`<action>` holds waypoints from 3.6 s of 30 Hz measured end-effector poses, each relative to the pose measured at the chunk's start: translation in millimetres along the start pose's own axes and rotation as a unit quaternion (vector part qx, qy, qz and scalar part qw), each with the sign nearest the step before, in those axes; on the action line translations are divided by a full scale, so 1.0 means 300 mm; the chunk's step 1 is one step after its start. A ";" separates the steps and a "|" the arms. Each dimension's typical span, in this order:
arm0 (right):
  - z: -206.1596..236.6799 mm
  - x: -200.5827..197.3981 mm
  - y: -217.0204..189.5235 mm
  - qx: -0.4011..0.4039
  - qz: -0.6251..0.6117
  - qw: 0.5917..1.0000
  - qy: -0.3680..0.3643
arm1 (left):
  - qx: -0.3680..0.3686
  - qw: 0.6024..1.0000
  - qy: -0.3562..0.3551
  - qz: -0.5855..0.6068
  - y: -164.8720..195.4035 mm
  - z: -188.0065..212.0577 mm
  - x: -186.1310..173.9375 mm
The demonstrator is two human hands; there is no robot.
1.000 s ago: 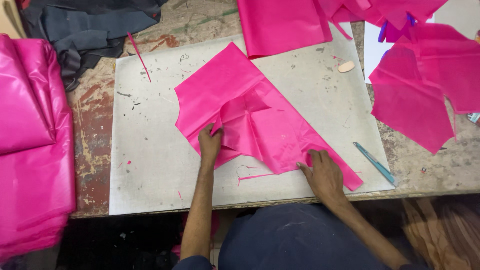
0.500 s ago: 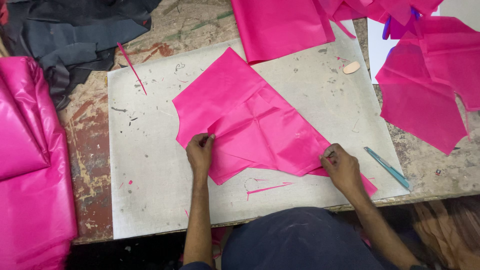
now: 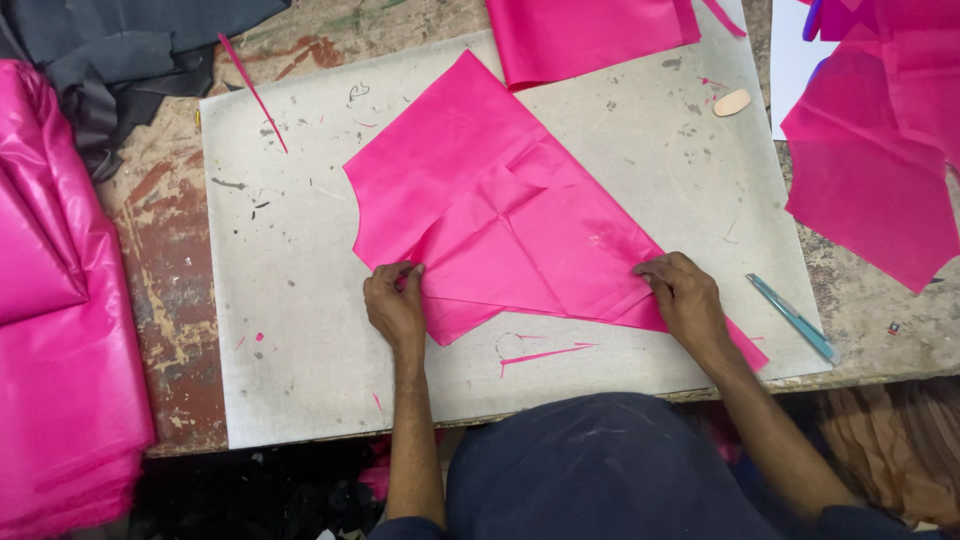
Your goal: The person folds a large piece of pink fabric on a work table, then uses a utility knife to cut it into smaller pieces. The cut pieces are stacked on the table.
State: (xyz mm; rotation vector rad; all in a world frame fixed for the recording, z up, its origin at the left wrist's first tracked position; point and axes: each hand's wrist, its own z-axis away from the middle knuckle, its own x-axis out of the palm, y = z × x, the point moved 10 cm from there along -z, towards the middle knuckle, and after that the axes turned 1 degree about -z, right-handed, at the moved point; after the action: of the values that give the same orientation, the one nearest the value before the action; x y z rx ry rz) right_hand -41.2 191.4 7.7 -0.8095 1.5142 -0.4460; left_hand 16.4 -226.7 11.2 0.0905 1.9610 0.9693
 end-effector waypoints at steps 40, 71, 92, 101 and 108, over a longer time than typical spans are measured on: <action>-0.008 0.006 0.035 0.039 0.042 0.997 -0.059 | -0.125 0.989 -0.069 0.026 -0.099 -0.028 0.037; -0.005 0.000 0.019 0.026 0.022 0.998 -0.049 | -0.166 0.986 -0.030 0.013 -0.087 -0.029 0.008; -0.023 -0.007 0.052 0.043 0.012 0.997 -0.066 | -0.177 0.983 -0.043 0.015 -0.113 -0.044 0.027; -0.023 -0.006 0.048 0.049 0.019 0.995 -0.087 | -0.171 0.984 -0.041 0.013 -0.111 -0.048 0.026; -0.021 0.009 0.059 0.083 0.051 0.988 -0.117 | -0.179 0.982 -0.046 0.021 -0.120 -0.047 0.034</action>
State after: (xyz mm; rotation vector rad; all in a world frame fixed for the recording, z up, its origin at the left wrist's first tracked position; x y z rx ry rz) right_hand -51.1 200.3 -6.0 -0.6266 1.2763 -0.3809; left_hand 10.8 -255.7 -15.9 -0.0266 1.6785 1.3078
